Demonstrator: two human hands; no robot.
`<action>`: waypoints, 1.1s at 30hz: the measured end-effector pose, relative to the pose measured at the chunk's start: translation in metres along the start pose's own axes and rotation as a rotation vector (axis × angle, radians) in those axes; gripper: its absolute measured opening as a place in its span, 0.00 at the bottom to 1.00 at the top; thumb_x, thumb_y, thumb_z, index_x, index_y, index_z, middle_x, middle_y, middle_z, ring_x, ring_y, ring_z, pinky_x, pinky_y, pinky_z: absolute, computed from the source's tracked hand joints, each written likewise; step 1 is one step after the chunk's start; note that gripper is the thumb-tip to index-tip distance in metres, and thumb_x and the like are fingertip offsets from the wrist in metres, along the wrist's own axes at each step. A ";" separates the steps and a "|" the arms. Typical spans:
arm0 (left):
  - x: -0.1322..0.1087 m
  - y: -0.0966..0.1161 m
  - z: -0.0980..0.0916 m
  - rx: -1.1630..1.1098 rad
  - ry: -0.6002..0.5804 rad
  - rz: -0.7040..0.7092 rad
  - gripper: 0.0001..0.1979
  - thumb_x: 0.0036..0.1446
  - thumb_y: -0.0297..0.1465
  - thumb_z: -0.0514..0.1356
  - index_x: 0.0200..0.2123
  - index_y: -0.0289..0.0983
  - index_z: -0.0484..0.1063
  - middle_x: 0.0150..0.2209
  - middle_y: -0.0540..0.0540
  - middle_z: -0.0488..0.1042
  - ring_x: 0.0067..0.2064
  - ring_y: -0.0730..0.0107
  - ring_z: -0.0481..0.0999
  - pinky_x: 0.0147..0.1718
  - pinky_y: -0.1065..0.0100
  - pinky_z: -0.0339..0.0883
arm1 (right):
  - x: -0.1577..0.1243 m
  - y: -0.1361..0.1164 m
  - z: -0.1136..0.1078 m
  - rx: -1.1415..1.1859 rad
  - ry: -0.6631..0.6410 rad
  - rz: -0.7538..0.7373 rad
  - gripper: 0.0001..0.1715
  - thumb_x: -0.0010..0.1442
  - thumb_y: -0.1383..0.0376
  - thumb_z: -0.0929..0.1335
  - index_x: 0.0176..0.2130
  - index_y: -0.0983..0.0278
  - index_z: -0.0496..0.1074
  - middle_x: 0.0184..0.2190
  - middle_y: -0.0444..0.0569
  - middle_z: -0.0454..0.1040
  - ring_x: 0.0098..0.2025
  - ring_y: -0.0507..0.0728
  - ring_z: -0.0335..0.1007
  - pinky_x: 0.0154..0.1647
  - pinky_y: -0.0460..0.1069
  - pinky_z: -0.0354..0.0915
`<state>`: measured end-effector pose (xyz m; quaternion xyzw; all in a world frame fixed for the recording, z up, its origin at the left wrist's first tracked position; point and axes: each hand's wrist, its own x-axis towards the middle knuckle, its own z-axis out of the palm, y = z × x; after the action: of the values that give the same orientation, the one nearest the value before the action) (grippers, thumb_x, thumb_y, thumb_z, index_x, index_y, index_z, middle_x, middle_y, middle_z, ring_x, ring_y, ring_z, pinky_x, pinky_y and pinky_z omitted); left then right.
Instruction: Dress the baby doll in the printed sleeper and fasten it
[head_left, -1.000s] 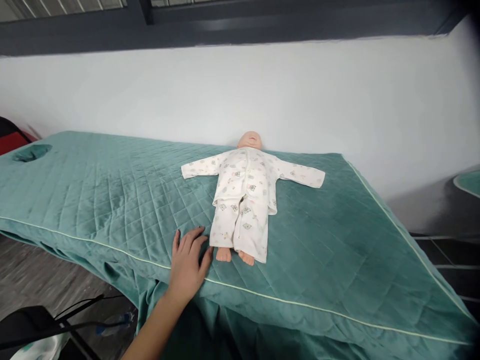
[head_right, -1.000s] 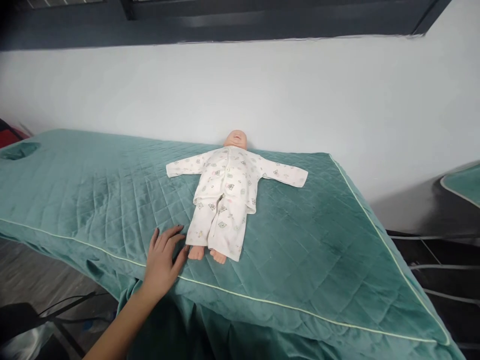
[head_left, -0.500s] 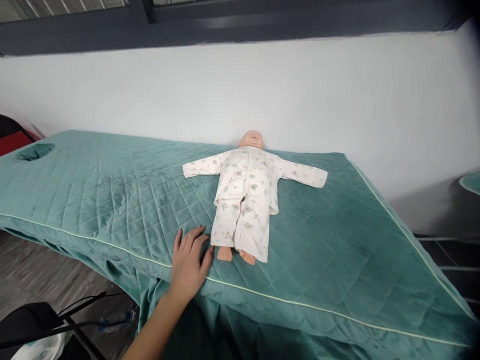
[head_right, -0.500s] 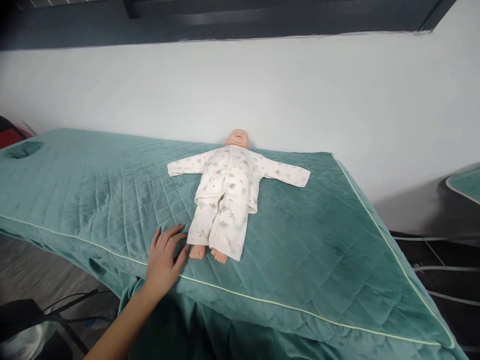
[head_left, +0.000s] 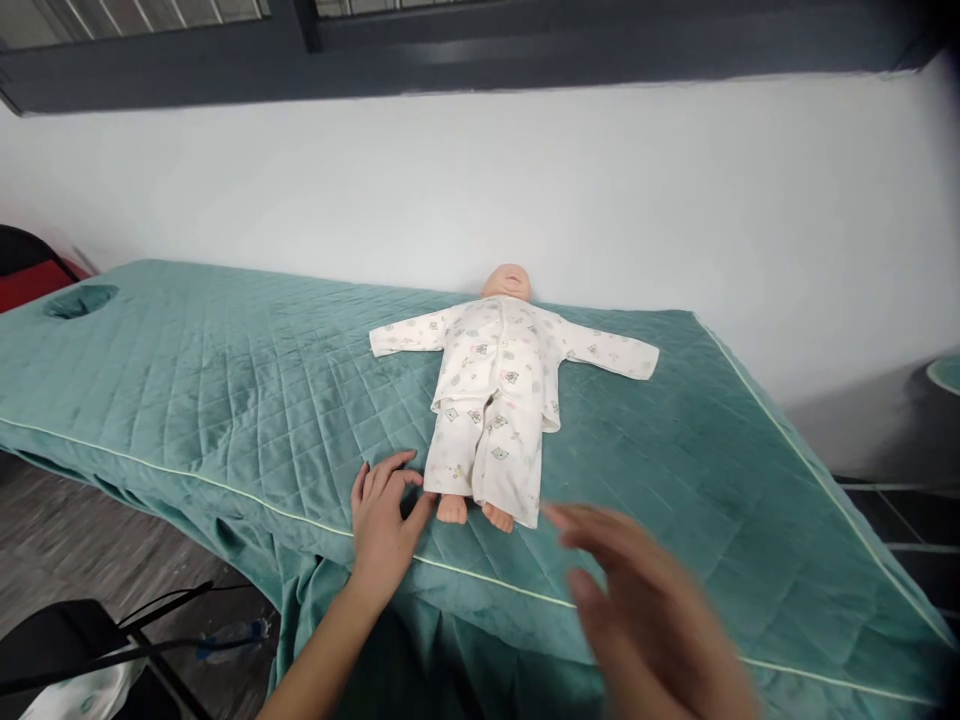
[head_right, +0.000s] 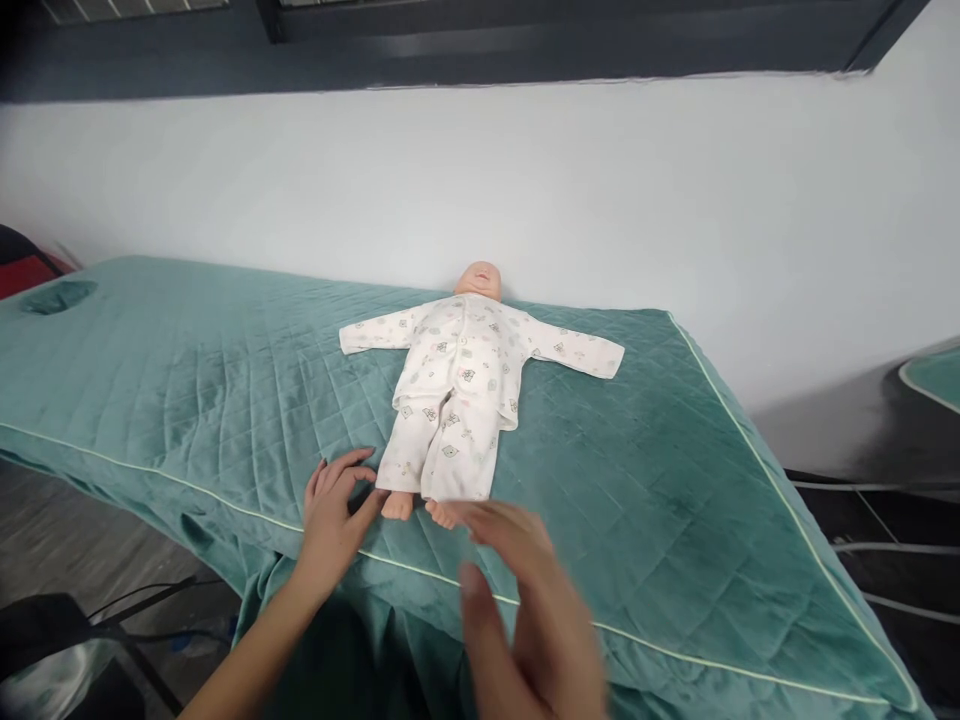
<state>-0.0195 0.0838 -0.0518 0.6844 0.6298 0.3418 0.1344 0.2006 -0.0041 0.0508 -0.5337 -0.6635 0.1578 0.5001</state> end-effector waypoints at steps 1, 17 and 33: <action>0.001 0.003 0.000 0.000 0.004 -0.014 0.03 0.63 0.35 0.60 0.37 0.43 0.72 0.57 0.46 0.74 0.61 0.57 0.71 0.69 0.40 0.44 | 0.007 0.004 0.016 -0.069 -0.070 -0.004 0.22 0.68 0.69 0.64 0.59 0.53 0.67 0.56 0.53 0.72 0.58 0.62 0.70 0.53 0.59 0.73; -0.006 -0.001 -0.002 -0.187 0.018 0.056 0.05 0.62 0.31 0.57 0.32 0.41 0.69 0.47 0.47 0.79 0.57 0.59 0.74 0.67 0.41 0.51 | 0.034 0.037 0.096 -0.446 -0.124 -0.041 0.09 0.63 0.75 0.64 0.36 0.61 0.71 0.57 0.54 0.73 0.65 0.70 0.61 0.64 0.74 0.55; -0.018 -0.009 0.010 -0.039 0.119 0.170 0.04 0.63 0.32 0.58 0.40 0.40 0.66 0.58 0.39 0.71 0.61 0.54 0.70 0.59 0.46 0.64 | 0.005 0.051 0.055 -0.034 0.017 0.162 0.20 0.71 0.65 0.62 0.61 0.57 0.64 0.61 0.55 0.67 0.63 0.61 0.64 0.61 0.62 0.67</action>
<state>-0.0199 0.0708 -0.0699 0.7112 0.5695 0.4042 0.0803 0.1830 0.0378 -0.0094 -0.5953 -0.6163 0.1818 0.4824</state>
